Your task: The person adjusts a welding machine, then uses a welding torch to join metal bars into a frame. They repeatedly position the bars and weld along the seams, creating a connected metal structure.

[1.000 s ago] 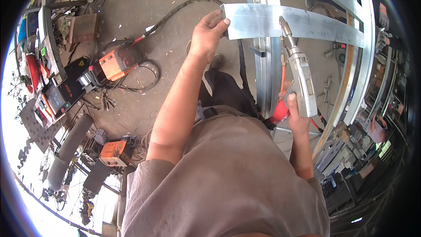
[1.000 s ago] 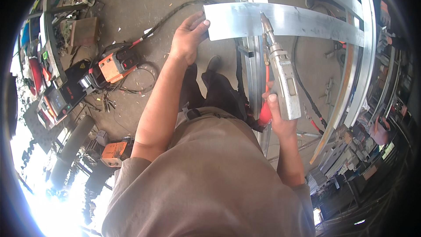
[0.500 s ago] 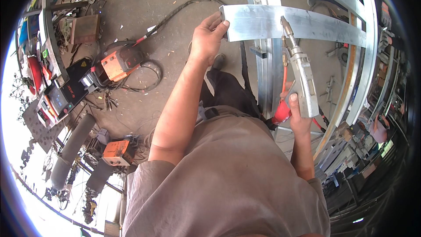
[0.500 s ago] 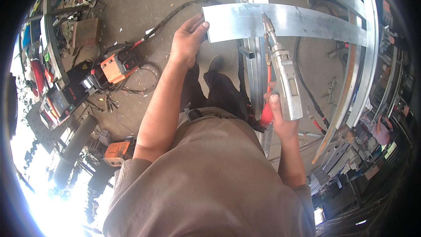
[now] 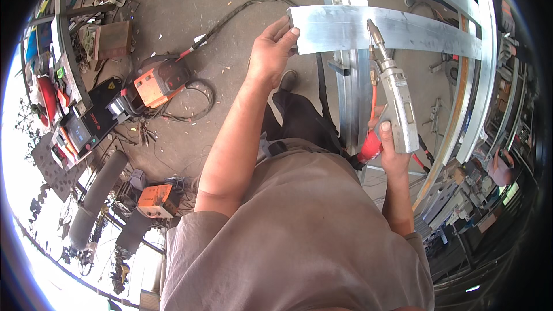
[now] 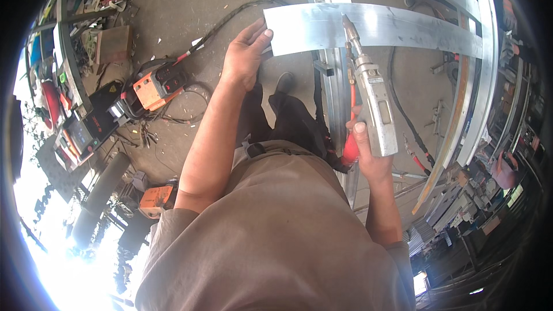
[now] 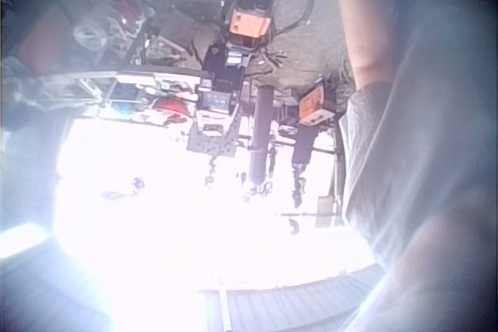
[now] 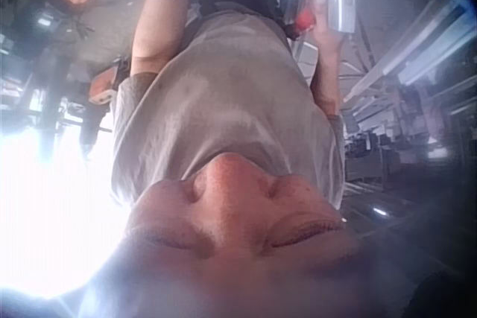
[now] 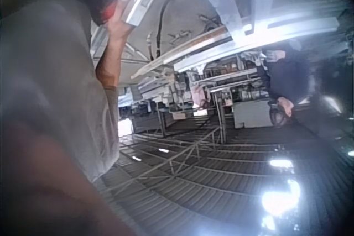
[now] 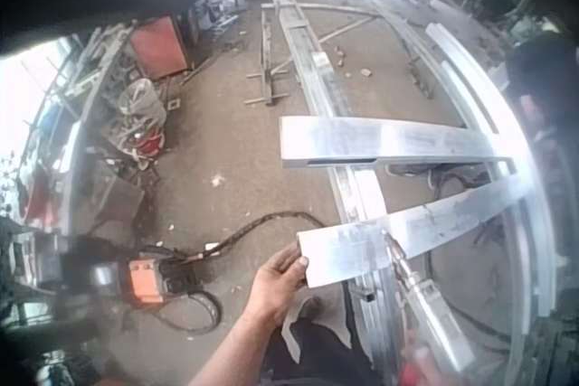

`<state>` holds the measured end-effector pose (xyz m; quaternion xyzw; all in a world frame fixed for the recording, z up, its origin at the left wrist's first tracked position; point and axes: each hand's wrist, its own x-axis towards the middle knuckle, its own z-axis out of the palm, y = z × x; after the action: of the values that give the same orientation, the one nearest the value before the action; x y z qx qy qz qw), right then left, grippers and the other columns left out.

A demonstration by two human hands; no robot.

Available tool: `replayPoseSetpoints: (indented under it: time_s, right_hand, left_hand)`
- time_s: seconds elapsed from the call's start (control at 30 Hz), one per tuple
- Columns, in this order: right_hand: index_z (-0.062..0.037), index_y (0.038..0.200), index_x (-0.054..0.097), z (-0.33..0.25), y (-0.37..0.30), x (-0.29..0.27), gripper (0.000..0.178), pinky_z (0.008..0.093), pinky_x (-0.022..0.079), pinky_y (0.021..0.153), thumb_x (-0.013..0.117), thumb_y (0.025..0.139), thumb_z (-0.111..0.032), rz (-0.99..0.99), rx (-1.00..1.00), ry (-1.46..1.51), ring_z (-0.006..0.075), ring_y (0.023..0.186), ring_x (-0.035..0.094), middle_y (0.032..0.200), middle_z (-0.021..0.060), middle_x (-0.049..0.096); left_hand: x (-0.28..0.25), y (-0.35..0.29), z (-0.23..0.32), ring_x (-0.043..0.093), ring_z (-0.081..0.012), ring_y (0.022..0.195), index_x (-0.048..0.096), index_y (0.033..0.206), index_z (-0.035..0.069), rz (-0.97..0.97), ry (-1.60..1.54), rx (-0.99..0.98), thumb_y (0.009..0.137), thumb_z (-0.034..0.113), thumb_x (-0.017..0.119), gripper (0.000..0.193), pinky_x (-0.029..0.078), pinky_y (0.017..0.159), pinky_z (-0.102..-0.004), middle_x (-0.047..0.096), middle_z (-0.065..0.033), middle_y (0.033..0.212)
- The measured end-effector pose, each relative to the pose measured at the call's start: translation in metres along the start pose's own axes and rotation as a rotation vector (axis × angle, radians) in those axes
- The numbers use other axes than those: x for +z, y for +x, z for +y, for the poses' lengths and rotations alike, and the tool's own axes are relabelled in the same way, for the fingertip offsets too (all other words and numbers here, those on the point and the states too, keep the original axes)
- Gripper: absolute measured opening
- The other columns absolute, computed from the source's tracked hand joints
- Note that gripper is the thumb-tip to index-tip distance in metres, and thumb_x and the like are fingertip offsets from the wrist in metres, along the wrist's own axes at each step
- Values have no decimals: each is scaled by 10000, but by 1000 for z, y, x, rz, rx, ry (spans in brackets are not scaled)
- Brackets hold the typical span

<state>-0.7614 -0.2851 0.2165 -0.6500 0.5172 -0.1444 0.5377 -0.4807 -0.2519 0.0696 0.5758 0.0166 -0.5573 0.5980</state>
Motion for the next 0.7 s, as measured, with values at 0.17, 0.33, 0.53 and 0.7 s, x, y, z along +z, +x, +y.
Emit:
replayPoseSetpoints:
  time_s: [0.17, 0.33, 0.53, 0.7]
  right_hand:
    - [26, 1330, 590, -1, 0, 0, 402, 360, 567, 833, 627, 1065, -274, -16, -1, -5, 191, 938, 692, 1194, 104, 683]
    - [33, 1349, 590, -1, -1, 2, 432, 367, 577, 826, 612, 1062, -290, -2, 6, -31, 196, 932, 705, 1183, 124, 691]
    - [25, 1357, 578, 0, -3, 2, 412, 363, 574, 832, 627, 1064, -260, -12, 6, 5, 193, 939, 696, 1205, 113, 684]
    - [22, 1360, 574, -1, -3, 3, 413, 366, 572, 839, 636, 1063, -258, -2, 22, 25, 195, 943, 692, 1211, 110, 680]
  left_hand:
    - [-1, 0, 1, 681, -259, 1171, 487, 1511, -62, 2, 43, 33, 1013, 193, 719, 605, 571, 977, -377, 666, -212, 1346]
    - [-2, 2, -4, 684, -257, 1166, 488, 1511, -62, -4, 56, 44, 1012, 204, 723, 612, 578, 978, -369, 677, -212, 1316]
    - [-5, 2, -7, 678, -264, 1181, 472, 1522, -63, -30, 56, 47, 1011, 213, 723, 633, 575, 992, -376, 671, -224, 1325]
    - [-3, -3, -2, 658, -294, 1229, 458, 1531, -60, -17, 87, 41, 1015, 199, 708, 630, 573, 1004, -405, 632, -258, 1385]
